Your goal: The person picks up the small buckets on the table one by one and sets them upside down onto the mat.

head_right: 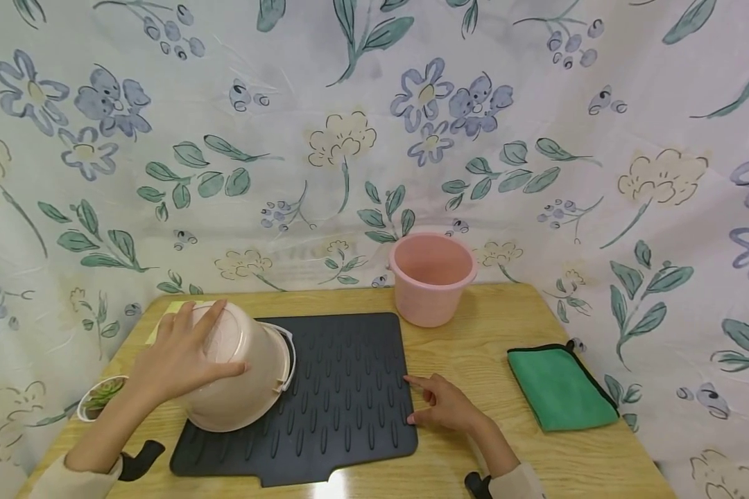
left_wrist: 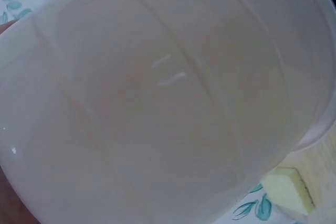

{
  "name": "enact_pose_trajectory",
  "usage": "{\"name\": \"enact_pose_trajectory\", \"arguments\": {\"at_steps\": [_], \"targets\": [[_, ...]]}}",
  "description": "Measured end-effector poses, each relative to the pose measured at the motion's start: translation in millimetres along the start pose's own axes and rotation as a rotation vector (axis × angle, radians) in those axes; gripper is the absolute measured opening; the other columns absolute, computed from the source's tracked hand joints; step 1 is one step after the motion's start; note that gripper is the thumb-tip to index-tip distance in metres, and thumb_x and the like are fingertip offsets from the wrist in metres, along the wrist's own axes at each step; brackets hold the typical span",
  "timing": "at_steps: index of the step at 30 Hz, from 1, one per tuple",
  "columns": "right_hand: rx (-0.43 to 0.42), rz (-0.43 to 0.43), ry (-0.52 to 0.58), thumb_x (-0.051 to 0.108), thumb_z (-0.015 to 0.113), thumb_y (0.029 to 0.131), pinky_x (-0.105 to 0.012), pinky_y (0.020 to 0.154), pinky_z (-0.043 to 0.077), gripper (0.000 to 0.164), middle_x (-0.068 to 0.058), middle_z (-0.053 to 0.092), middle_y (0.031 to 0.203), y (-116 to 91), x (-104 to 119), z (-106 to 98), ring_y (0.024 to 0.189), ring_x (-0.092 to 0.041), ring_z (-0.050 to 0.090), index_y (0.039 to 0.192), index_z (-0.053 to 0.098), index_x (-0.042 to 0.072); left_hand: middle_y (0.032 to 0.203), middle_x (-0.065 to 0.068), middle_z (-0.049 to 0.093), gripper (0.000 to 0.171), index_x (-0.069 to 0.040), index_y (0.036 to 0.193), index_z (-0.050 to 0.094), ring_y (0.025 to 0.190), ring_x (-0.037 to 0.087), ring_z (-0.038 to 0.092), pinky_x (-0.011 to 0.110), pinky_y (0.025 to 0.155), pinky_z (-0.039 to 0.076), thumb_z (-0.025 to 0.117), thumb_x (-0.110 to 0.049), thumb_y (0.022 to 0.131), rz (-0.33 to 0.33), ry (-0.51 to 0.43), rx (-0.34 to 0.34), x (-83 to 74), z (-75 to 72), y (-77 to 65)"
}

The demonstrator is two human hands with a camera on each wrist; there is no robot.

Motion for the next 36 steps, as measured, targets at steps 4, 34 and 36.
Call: {"name": "enact_pose_trajectory", "arguments": {"at_steps": [4,34,36], "targets": [[0.003,-0.001,0.0,0.026,0.081,0.083,-0.024,0.066,0.033,0.079,-0.006,0.041,0.088,0,-1,0,0.076,-0.015,0.036,0.149,0.044,0.003,0.153,0.032,0.021,0.122,-0.022,0.159,0.023,0.132,0.057,0.026,0.075,0.066,0.043,0.061,-0.089,0.064,-0.002,-0.003,0.013,0.7,3.2,6.2],[0.019,0.012,0.054,0.024,0.081,0.083,-0.023,0.066,0.031,0.079,-0.006,0.037,0.088,0,0,2,0.077,-0.016,0.033,0.149,0.043,0.003,0.148,0.033,0.028,0.119,-0.018,0.156,0.031,0.129,0.059,0.028,0.086,0.072,0.03,0.059,-0.089,0.064,-0.06,-0.019,0.096,0.8,18.0,33.5],[0.019,0.01,0.052,0.024,0.081,0.083,-0.023,0.066,0.031,0.079,-0.006,0.037,0.088,0,0,2,0.077,-0.016,0.033,0.149,0.043,0.003,0.148,0.033,0.028,0.12,-0.018,0.156,0.031,0.129,0.059,0.028,0.087,0.073,0.029,0.06,-0.089,0.064,-0.06,-0.022,0.1,1.5,18.6,34.2]]}}
Point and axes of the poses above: each hand's wrist, its own y-axis towards the middle knuckle, its own z-axis out of the palm, x = y × z, the point moved 6 cm from there along y, towards the middle knuckle
